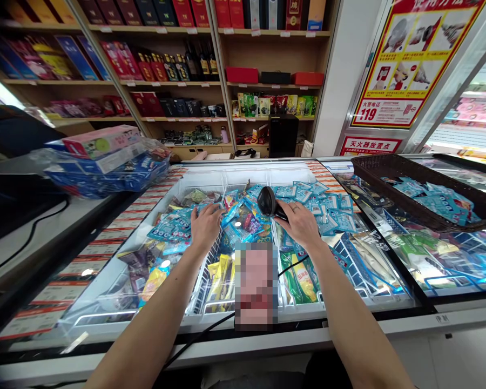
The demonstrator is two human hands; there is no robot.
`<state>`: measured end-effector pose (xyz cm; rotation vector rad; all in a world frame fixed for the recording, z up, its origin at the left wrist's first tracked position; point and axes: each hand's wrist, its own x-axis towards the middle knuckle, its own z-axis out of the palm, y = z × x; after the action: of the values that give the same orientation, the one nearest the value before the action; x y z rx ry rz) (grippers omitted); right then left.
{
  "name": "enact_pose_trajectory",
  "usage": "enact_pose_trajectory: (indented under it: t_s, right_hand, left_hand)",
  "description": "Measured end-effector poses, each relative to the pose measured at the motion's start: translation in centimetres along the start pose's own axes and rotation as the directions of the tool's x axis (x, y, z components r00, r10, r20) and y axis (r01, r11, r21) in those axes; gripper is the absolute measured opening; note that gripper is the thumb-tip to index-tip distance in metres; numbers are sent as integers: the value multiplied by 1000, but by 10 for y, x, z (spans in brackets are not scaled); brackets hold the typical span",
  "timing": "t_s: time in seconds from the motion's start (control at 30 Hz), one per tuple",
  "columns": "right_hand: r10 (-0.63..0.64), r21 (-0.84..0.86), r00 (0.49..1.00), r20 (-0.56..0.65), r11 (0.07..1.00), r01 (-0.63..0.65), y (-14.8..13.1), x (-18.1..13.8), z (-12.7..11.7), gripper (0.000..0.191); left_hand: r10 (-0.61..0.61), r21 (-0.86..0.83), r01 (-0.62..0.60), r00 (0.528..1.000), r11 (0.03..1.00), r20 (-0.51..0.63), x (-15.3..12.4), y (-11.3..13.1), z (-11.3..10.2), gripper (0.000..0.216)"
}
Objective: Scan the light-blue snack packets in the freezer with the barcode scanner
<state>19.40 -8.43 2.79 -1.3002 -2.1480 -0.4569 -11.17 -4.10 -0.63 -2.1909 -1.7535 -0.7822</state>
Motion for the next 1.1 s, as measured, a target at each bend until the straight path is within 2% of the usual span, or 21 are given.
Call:
enact_pose_trajectory:
  t_s: [0.37, 0.5, 0.57, 0.7, 0.8, 0.9, 1.1]
  right_hand:
    - [64, 19, 998, -7, 998, -64, 1, 3, -3, 47]
    - [139, 47, 990, -18, 989, -138, -2, 0, -1, 46]
    - [184, 31, 983, -22, 983, -183, -3, -1, 0, 48]
    - [216, 7, 975, -45, 976, -216, -3, -1, 3, 47]
    - [233, 10, 970, -65, 972, -233, -3, -1, 3, 42]
    - [247, 6, 967, -66, 969, -247, -2, 0, 3, 39]
    - [226, 3, 973, -50, 974, -226, -1, 0, 7, 36]
  left_hand:
    - [-117, 49, 120, 991, 992, -58, 0, -23, -2, 35]
    - [-159, 56, 164, 984, 985, -79, 0, -20, -9, 35]
    - [-142, 31, 146, 985, 989, -98, 1, -13, -13, 34]
    - [-20, -30, 17, 995, 999, -96, 5, 3, -14, 33]
    - [43, -91, -48, 998, 995, -56, 12, 13, -4, 32]
    - [60, -163, -56, 998, 985, 15, 25, 23, 11, 33]
    - [-64, -289, 77, 997, 954, 53, 59, 42, 44, 49]
